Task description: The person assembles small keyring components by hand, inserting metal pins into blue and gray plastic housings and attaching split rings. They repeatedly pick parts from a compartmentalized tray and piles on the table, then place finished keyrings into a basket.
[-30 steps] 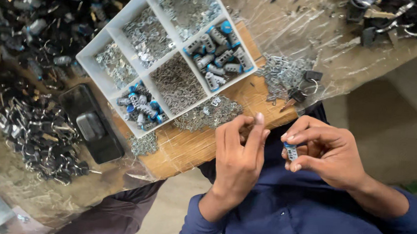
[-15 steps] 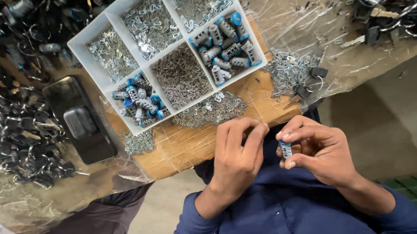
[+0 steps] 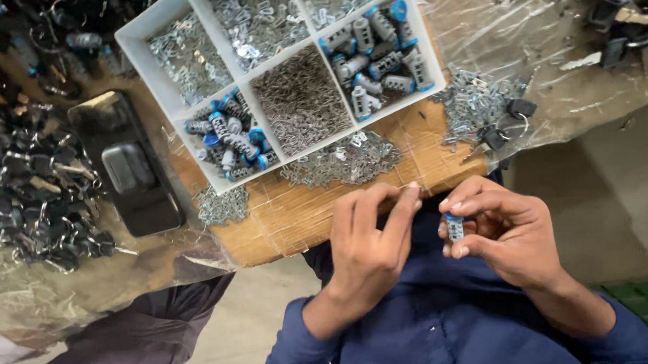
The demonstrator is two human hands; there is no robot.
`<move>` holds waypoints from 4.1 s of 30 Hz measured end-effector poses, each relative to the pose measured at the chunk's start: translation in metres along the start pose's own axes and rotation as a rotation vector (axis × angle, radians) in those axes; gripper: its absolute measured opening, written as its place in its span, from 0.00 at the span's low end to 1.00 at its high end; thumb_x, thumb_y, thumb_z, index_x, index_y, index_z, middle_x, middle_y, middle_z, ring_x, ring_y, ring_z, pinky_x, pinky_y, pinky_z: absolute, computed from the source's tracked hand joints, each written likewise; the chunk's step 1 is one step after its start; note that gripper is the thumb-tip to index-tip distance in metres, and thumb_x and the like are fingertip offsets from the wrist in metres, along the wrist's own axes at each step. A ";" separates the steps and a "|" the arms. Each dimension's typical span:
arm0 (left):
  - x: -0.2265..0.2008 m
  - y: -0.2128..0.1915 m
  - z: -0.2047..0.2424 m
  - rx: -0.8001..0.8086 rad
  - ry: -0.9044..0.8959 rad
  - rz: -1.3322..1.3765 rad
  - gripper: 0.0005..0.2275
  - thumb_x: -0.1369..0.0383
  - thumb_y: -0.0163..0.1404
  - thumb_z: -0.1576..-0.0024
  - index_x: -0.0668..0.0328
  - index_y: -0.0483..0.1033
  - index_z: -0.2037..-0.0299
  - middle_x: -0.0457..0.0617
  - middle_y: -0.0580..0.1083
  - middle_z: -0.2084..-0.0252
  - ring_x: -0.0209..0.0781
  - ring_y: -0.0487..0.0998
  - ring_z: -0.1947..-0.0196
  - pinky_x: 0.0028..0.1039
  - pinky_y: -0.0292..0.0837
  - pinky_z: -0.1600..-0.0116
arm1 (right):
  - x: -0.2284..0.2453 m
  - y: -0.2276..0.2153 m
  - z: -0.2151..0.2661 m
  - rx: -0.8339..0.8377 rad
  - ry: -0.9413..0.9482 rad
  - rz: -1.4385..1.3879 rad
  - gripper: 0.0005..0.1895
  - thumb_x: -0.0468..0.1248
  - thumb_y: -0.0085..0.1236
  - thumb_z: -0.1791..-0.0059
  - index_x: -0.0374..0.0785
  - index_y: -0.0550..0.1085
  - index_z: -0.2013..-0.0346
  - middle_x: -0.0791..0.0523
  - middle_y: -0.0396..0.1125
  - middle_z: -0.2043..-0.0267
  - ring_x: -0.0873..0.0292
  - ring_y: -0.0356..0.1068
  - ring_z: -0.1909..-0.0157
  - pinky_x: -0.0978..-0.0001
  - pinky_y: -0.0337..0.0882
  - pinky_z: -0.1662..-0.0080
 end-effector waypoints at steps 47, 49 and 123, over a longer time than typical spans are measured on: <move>0.022 -0.044 0.045 -0.147 -0.117 -0.426 0.18 0.59 0.56 0.43 0.57 0.79 0.45 0.56 0.71 0.53 0.56 0.69 0.54 0.42 0.67 0.50 | -0.036 0.017 -0.007 0.097 0.117 0.029 0.19 0.16 0.63 0.61 0.27 0.78 0.56 0.44 0.68 0.53 0.49 0.76 0.63 0.62 0.82 0.71; 0.026 -0.052 0.051 -0.151 -0.002 -0.300 0.13 0.65 0.56 0.42 0.57 0.79 0.48 0.51 0.73 0.50 0.52 0.71 0.50 0.38 0.69 0.47 | -0.038 0.015 -0.008 0.094 0.095 -0.039 0.20 0.16 0.64 0.62 0.26 0.77 0.56 0.44 0.68 0.52 0.50 0.75 0.62 0.62 0.81 0.70; -0.029 0.022 -0.072 0.002 0.245 -0.041 0.07 0.75 0.56 0.50 0.67 0.77 0.63 0.62 0.73 0.57 0.56 0.71 0.52 0.42 0.70 0.48 | 0.115 -0.063 -0.022 -0.360 -0.582 -0.049 0.10 0.27 0.54 0.38 0.26 0.75 0.42 0.41 0.71 0.45 0.54 0.69 0.50 0.66 0.67 0.51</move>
Point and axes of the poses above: each hand's wrist, its own z-axis away from the middle knuckle, its own y-axis out of the palm, x = y × z, the point moved 3 cm from there along -z, towards the middle knuckle
